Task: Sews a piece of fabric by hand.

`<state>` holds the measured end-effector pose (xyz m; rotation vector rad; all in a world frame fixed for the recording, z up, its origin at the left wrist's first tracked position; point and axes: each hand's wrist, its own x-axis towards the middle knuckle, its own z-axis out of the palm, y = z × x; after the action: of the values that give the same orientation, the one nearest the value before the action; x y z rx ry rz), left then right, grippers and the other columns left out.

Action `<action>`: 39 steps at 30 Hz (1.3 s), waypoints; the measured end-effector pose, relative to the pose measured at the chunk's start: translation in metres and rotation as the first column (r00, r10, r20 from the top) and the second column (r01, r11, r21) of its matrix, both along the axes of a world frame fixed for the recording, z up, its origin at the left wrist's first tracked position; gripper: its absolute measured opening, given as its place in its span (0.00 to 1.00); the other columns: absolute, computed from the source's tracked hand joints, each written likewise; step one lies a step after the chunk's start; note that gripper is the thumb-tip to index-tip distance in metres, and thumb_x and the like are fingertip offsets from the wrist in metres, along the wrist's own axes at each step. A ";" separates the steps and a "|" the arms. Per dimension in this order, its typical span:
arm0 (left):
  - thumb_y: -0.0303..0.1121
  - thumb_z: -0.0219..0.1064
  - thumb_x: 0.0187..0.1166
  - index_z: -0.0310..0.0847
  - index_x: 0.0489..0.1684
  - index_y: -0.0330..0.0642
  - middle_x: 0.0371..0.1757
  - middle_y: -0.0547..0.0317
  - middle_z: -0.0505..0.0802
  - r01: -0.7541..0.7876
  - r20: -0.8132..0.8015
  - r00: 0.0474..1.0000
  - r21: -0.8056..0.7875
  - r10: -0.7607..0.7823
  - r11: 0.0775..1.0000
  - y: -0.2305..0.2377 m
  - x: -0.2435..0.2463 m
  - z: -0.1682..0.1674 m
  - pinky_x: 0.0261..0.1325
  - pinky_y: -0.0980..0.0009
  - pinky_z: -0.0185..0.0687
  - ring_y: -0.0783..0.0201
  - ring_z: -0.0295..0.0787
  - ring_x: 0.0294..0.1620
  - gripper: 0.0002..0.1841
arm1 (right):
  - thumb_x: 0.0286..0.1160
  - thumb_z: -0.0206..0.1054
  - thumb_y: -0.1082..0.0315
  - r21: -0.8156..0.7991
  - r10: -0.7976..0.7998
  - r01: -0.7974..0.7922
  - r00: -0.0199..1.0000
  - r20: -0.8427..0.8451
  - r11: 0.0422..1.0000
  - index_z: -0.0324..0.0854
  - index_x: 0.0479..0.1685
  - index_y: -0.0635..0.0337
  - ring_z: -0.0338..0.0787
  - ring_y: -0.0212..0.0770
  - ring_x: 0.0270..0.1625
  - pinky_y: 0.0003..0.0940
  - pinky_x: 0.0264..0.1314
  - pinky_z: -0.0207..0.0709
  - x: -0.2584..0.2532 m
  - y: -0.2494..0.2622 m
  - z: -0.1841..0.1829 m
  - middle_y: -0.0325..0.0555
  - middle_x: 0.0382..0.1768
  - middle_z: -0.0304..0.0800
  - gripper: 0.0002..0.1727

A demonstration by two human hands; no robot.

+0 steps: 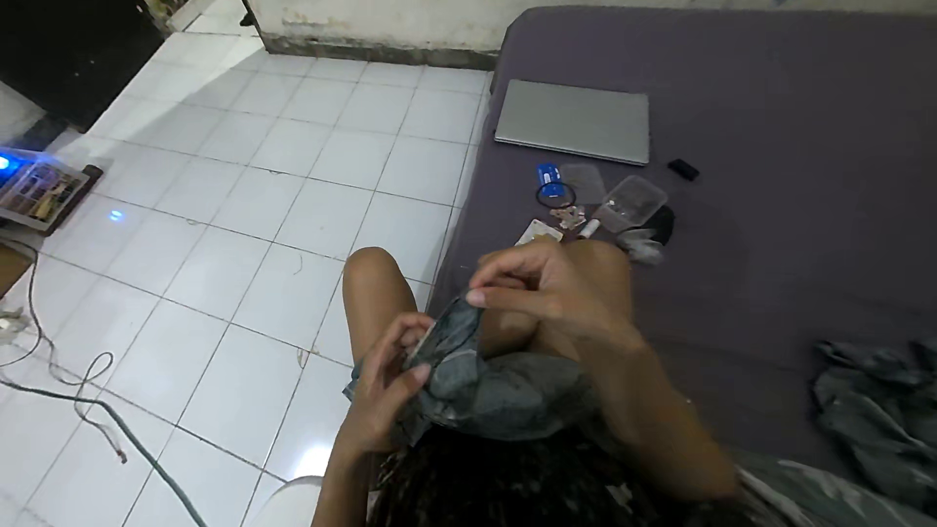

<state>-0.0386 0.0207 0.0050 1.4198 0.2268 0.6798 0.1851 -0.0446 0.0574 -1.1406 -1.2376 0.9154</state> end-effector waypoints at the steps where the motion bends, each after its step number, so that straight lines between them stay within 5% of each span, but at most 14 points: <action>1: 0.57 0.63 0.81 0.77 0.67 0.45 0.55 0.81 0.91 -0.073 -0.036 0.996 0.098 0.077 0.993 -0.003 0.005 0.005 0.62 0.82 0.81 0.88 0.84 0.57 0.28 | 0.68 0.71 0.70 0.007 0.002 -0.002 1.000 -0.012 1.000 0.89 0.27 0.53 0.64 0.05 0.20 0.04 0.23 0.57 -0.006 -0.002 -0.002 0.11 0.16 0.72 0.05; 4: 0.46 0.68 0.81 0.82 0.60 0.37 0.56 0.77 0.91 -0.276 0.008 0.959 0.240 0.282 0.931 -0.012 0.021 0.012 0.64 0.82 0.80 0.87 0.83 0.59 0.21 | 0.69 0.70 0.71 0.000 0.013 -0.013 1.000 0.005 1.000 0.89 0.28 0.58 0.64 0.05 0.22 0.04 0.25 0.56 -0.015 -0.006 -0.004 0.14 0.19 0.71 0.05; 6: 0.29 0.70 0.78 0.87 0.47 0.33 0.46 0.73 0.94 -0.380 0.047 0.924 0.206 0.379 0.902 -0.016 0.028 0.017 0.58 0.83 0.84 0.86 0.87 0.50 0.09 | 0.69 0.70 0.71 -0.008 0.023 -0.023 1.000 -0.006 1.000 0.89 0.28 0.57 0.63 0.05 0.22 0.04 0.24 0.55 -0.015 -0.006 -0.006 0.13 0.18 0.71 0.05; 9: 0.21 0.66 0.77 0.89 0.44 0.30 0.41 0.75 0.96 -0.355 -0.031 0.933 0.093 0.359 0.930 -0.019 0.026 0.028 0.51 0.85 0.87 0.87 0.90 0.42 0.07 | 0.69 0.70 0.71 -0.036 0.020 -0.021 0.999 -0.029 0.999 0.88 0.27 0.53 0.63 0.05 0.21 0.04 0.24 0.56 -0.011 -0.007 -0.008 0.11 0.16 0.70 0.05; 13: 0.23 0.65 0.79 0.90 0.43 0.39 0.38 0.80 0.95 -0.290 -0.093 0.954 -0.048 0.285 0.956 -0.022 0.020 0.030 0.46 0.85 0.86 0.87 0.90 0.38 0.07 | 0.74 0.68 0.68 0.026 0.072 -0.073 0.996 0.045 0.997 0.88 0.33 0.61 0.66 0.05 0.26 0.03 0.28 0.58 -0.007 -0.013 -0.012 0.17 0.23 0.75 0.07; 16: 0.22 0.65 0.78 0.92 0.43 0.39 0.37 0.78 0.96 -0.337 -0.079 0.940 -0.080 0.331 0.938 -0.025 0.021 0.030 0.45 0.84 0.88 0.85 0.91 0.37 0.08 | 0.86 0.55 0.70 0.082 -0.009 -0.013 0.966 0.259 0.997 0.88 0.50 0.70 0.72 0.10 0.33 0.05 0.36 0.65 -0.010 -0.024 -0.008 0.33 0.34 0.84 0.16; 18: 0.21 0.65 0.77 0.92 0.42 0.39 0.36 0.78 0.96 -0.389 -0.071 0.921 -0.066 0.384 0.919 -0.029 0.021 0.031 0.44 0.85 0.87 0.86 0.90 0.36 0.08 | 0.90 0.48 0.69 0.136 -0.101 0.054 0.926 0.365 0.989 0.85 0.61 0.69 0.71 0.15 0.34 0.08 0.39 0.65 -0.018 -0.036 -0.004 0.38 0.36 0.82 0.20; 23: 0.20 0.66 0.77 0.92 0.42 0.37 0.35 0.78 0.96 -0.451 -0.055 0.892 -0.027 0.449 0.892 -0.033 0.025 0.036 0.43 0.86 0.87 0.86 0.90 0.36 0.07 | 0.94 0.49 0.66 0.286 -0.316 0.206 0.849 0.424 0.936 0.74 0.66 0.67 0.77 0.17 0.33 0.06 0.42 0.70 -0.047 -0.050 -0.004 0.42 0.37 0.83 0.16; 25: 0.21 0.66 0.77 0.92 0.43 0.35 0.37 0.76 0.96 -0.448 -0.038 0.893 -0.002 0.448 0.894 -0.034 0.026 0.037 0.44 0.85 0.88 0.86 0.90 0.37 0.08 | 0.91 0.53 0.67 0.277 -0.345 0.239 0.825 0.447 0.931 0.74 0.64 0.70 0.72 0.20 0.26 0.08 0.33 0.67 -0.052 -0.050 -0.010 0.41 0.28 0.77 0.16; 30: 0.23 0.67 0.78 0.93 0.44 0.34 0.37 0.75 0.94 -0.428 0.019 0.903 0.080 0.428 0.900 -0.034 0.024 0.035 0.48 0.85 0.86 0.86 0.88 0.40 0.08 | 0.84 0.60 0.71 0.367 -0.401 0.242 0.795 0.456 0.898 0.86 0.43 0.70 0.79 0.18 0.31 0.05 0.38 0.70 -0.051 -0.053 -0.012 0.46 0.30 0.89 0.11; 39: 0.26 0.67 0.80 0.91 0.43 0.37 0.37 0.74 0.91 -0.386 0.022 0.922 0.146 0.387 0.911 -0.034 0.022 0.039 0.46 0.88 0.83 0.87 0.85 0.40 0.06 | 0.78 0.63 0.73 0.433 -0.434 0.237 0.785 0.442 0.869 0.89 0.44 0.69 0.78 0.19 0.28 0.06 0.36 0.69 -0.050 -0.059 -0.007 0.44 0.26 0.88 0.10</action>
<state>-0.0166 -0.0130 0.0436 1.5357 0.4817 1.0344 0.1355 -0.1032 0.0500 -1.3043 -1.4923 0.0706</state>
